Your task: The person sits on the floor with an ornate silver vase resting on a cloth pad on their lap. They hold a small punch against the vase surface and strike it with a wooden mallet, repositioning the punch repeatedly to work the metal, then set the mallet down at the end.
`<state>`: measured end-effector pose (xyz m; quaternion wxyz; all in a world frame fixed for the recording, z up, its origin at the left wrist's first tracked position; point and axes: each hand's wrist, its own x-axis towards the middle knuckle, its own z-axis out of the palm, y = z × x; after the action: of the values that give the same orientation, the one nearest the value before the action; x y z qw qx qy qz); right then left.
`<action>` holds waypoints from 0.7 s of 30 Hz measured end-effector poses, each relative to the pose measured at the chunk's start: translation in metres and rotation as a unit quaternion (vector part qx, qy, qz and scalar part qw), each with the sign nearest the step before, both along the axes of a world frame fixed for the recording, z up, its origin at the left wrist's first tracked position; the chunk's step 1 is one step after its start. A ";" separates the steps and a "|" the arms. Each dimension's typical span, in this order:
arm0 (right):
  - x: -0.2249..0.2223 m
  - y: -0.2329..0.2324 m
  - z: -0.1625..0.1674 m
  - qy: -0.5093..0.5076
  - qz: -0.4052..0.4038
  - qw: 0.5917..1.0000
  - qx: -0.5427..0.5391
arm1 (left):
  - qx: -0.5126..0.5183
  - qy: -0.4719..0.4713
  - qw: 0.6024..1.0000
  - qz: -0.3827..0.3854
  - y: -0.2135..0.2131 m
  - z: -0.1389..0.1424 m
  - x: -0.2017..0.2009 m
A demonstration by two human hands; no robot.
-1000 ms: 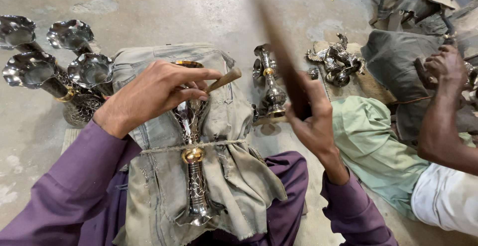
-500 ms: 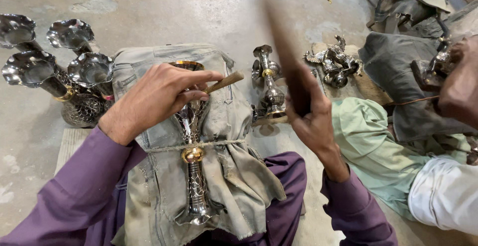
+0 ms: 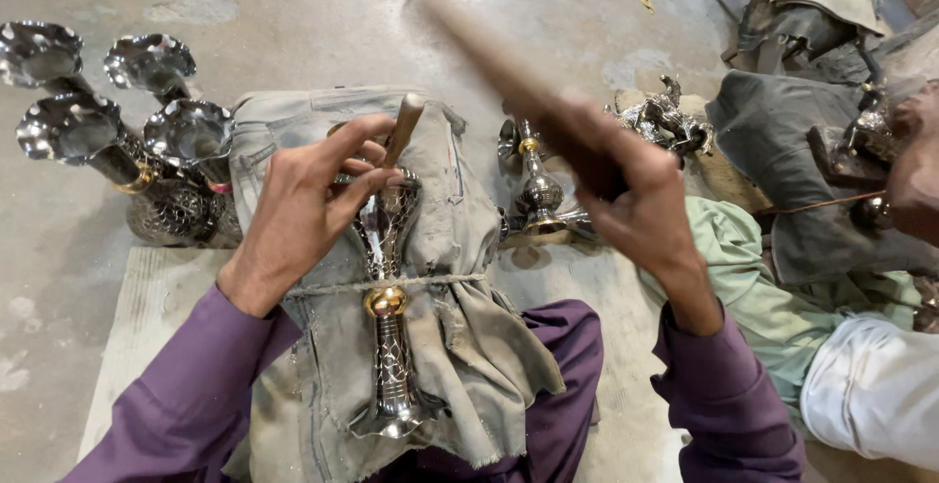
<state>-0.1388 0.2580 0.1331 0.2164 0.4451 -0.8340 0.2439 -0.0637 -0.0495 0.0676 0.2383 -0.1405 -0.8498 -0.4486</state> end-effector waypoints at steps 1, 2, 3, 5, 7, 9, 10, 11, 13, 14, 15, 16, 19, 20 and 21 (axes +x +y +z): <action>0.000 -0.002 0.005 -0.058 -0.012 0.998 -0.032 | 0.017 -0.007 1.000 0.003 0.001 0.000 0.002; 0.000 -0.002 0.011 -0.116 -0.025 0.991 -0.064 | 0.020 -0.003 1.000 0.004 0.001 0.000 0.003; 0.000 -0.003 0.017 -0.173 -0.038 0.980 -0.097 | 0.022 0.001 1.000 0.005 0.002 0.001 0.003; -0.001 -0.002 0.029 -0.078 -0.073 0.993 -0.046 | 0.025 0.005 1.000 0.001 0.002 0.003 0.004; -0.003 -0.001 0.039 -0.002 -0.068 0.997 0.021 | 0.031 0.004 0.999 -0.006 0.002 0.004 0.006; -0.005 -0.002 0.046 0.053 -0.018 0.993 0.101 | 0.025 -0.003 1.000 0.005 0.003 0.004 0.007; -0.005 -0.004 0.047 0.070 -0.048 0.989 0.124 | 0.021 -0.005 1.000 0.011 0.003 0.004 0.008; -0.005 -0.006 0.047 0.088 -0.080 0.982 0.145 | 0.027 -0.004 0.999 0.017 0.004 0.003 0.007; -0.004 -0.012 0.049 0.120 -0.105 0.972 0.176 | 0.039 -0.001 0.999 0.033 0.008 0.001 0.008; -0.003 -0.015 0.051 0.132 -0.099 0.969 0.185 | 0.044 -0.003 0.998 0.048 0.009 -0.001 0.010; -0.004 -0.018 0.053 0.146 -0.093 0.966 0.194 | 0.049 -0.004 0.997 0.062 0.011 -0.002 0.010; -0.004 -0.021 0.055 0.158 -0.088 0.962 0.203 | 0.053 -0.006 0.996 0.075 0.012 -0.003 0.012; -0.002 -0.029 0.059 0.165 -0.072 0.966 0.187 | 0.087 0.016 0.990 0.108 0.019 -0.009 0.017; -0.002 -0.032 0.060 0.146 -0.061 0.975 0.155 | 0.099 0.024 0.988 0.112 0.021 -0.011 0.018; -0.002 -0.036 0.060 0.126 -0.048 0.983 0.121 | 0.109 0.031 0.987 0.117 0.022 -0.013 0.019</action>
<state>-0.1404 0.2225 0.1930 0.2760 0.4545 -0.8438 0.0725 -0.0444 -0.0271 0.0546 0.3294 -0.0269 -0.7986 -0.5030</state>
